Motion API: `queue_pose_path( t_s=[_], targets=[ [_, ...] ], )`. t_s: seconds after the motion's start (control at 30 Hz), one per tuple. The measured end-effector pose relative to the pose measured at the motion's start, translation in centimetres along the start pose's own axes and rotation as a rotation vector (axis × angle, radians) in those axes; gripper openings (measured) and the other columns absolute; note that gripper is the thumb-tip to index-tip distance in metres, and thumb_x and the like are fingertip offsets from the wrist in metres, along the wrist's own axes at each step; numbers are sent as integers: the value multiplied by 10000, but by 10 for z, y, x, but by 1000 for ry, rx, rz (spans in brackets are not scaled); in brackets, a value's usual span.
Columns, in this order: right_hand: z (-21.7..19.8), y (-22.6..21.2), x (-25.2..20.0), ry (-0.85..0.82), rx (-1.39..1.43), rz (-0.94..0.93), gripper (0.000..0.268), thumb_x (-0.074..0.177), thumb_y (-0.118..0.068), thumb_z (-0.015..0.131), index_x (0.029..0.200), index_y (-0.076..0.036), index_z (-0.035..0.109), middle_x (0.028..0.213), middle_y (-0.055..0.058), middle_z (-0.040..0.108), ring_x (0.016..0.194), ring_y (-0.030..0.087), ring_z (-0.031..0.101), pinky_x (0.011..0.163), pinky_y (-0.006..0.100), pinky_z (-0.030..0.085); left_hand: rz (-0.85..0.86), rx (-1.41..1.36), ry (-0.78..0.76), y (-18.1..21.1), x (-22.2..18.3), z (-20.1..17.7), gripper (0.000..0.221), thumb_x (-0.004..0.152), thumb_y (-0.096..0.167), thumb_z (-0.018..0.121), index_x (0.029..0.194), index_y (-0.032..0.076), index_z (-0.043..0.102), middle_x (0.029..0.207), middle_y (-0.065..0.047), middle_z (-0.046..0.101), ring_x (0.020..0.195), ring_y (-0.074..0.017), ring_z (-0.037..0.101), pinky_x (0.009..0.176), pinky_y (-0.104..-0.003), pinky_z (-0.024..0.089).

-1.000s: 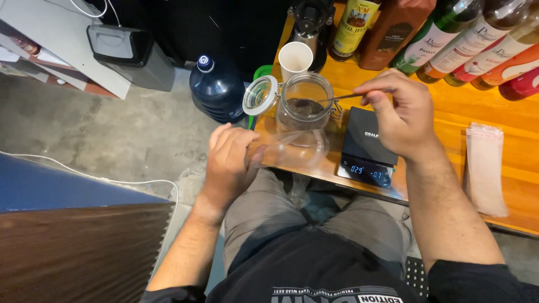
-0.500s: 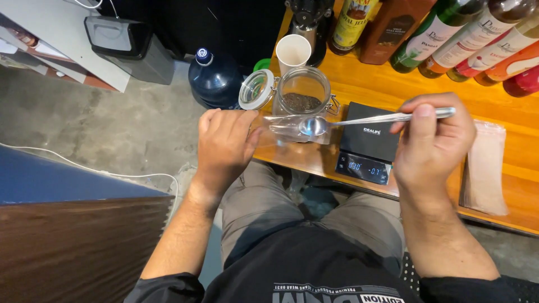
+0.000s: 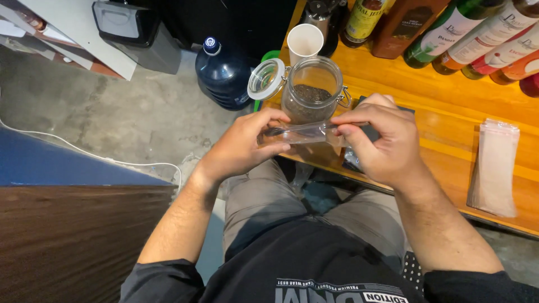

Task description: The person cleans a counter by hand using a cloth, then uses a spoon to scoop a dark substance from a glass jar into small plastic bags, which are then weighed on a digital scale.

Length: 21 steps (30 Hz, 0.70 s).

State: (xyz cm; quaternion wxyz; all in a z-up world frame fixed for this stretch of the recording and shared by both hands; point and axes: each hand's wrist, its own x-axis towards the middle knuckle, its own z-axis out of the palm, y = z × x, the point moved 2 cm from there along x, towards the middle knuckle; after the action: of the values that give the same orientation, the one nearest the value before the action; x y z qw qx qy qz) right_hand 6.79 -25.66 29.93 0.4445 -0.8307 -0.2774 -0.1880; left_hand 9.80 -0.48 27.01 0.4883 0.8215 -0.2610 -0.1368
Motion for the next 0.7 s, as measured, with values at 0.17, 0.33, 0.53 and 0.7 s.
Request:
queue_pose_path(
  t_s=[0.17,0.33,0.53,0.7],
  targets=[
    [-20,1,24,-244,59,20,242,1076,-129,530,1100,-4,735,948,94,748,870,215,643,826,352,485,-7,-255,-313,-15,2,5,307,988,282,640,1237,116,571,983,-2,654,856,-117,646,781,-272,525],
    [-26,15,36,-404,88,32,244,1055,-173,567,1042,-19,757,955,105,729,893,213,677,824,328,509,-20,-767,-577,-23,-4,28,467,1076,364,467,1356,-8,509,1026,-124,616,843,-184,653,758,-312,606],
    [-17,34,35,-583,132,225,158,1018,-85,628,928,-24,742,790,33,693,712,99,604,676,261,472,-289,-1046,-603,-23,-10,50,457,1056,352,492,1352,5,492,1015,-152,578,811,-175,639,734,-396,671],
    [-16,45,28,-416,128,171,142,958,-44,753,824,-25,709,614,-23,407,615,84,378,608,250,324,-312,-1133,-616,-28,-9,61,408,1065,326,503,1312,1,507,989,-134,582,798,-175,601,702,-400,649]
  ],
)
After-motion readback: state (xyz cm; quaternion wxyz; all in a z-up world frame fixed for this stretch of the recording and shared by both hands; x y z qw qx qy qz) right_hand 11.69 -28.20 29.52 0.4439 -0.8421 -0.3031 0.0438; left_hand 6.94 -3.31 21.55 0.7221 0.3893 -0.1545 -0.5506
